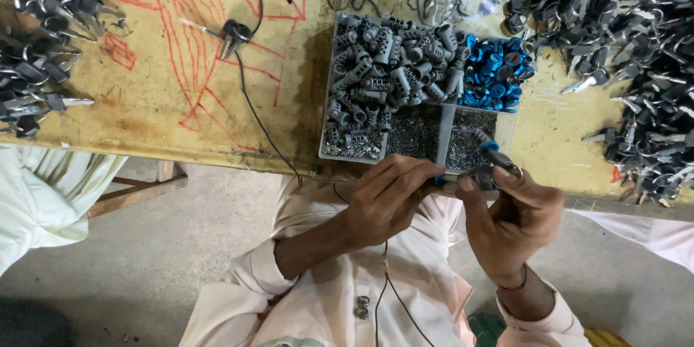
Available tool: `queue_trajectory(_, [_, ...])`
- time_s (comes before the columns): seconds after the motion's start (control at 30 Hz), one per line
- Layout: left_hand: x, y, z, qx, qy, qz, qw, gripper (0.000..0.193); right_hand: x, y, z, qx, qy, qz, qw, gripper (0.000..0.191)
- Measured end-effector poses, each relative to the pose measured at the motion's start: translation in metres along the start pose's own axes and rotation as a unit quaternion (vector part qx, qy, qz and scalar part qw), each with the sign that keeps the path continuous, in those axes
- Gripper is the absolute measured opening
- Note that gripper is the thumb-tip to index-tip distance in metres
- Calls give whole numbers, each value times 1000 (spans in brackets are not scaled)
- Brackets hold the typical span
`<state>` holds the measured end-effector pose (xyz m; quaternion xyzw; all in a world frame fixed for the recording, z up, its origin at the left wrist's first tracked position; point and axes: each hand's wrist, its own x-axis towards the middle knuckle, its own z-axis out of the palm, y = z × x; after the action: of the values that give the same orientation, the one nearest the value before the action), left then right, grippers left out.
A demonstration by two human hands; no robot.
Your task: The person sits at a workbench assembling small plastic parts. They pick gray plastic housings and blue caps from a compartment tray, press the parts together by hand to fit them, and set the assembled units on the table beside the tray, repeating the cycle.
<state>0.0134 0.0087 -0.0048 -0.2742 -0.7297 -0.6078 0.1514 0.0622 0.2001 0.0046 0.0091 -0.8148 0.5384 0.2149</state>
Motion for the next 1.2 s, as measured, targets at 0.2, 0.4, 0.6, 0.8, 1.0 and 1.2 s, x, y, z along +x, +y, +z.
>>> queue_trajectory(0.2, [-5,-2,1,-74,13,-137,988,35,29,-28,12,-168,-182,-81,965,64])
queue_trajectory(0.4, [-11,-6,-1,-298,-39,-310,902,32,41,-33,-6,-249,-314,-136,906,67])
queue_trajectory(0.6, [-13,-2,-33,-195,-183,-204,942,9,131,-75,-22,-47,-663,-75,743,67])
queue_trajectory(0.8, [1,10,-58,-23,-105,-224,969,15,132,-52,5,-59,-140,-172,973,37])
queue_trajectory(1.0, [15,-8,-59,350,-182,-125,911,4,99,-22,36,-347,-405,-166,829,16])
queue_trajectory(1.2, [21,-9,-51,432,-263,-78,859,14,100,-11,44,-383,-424,-151,807,22])
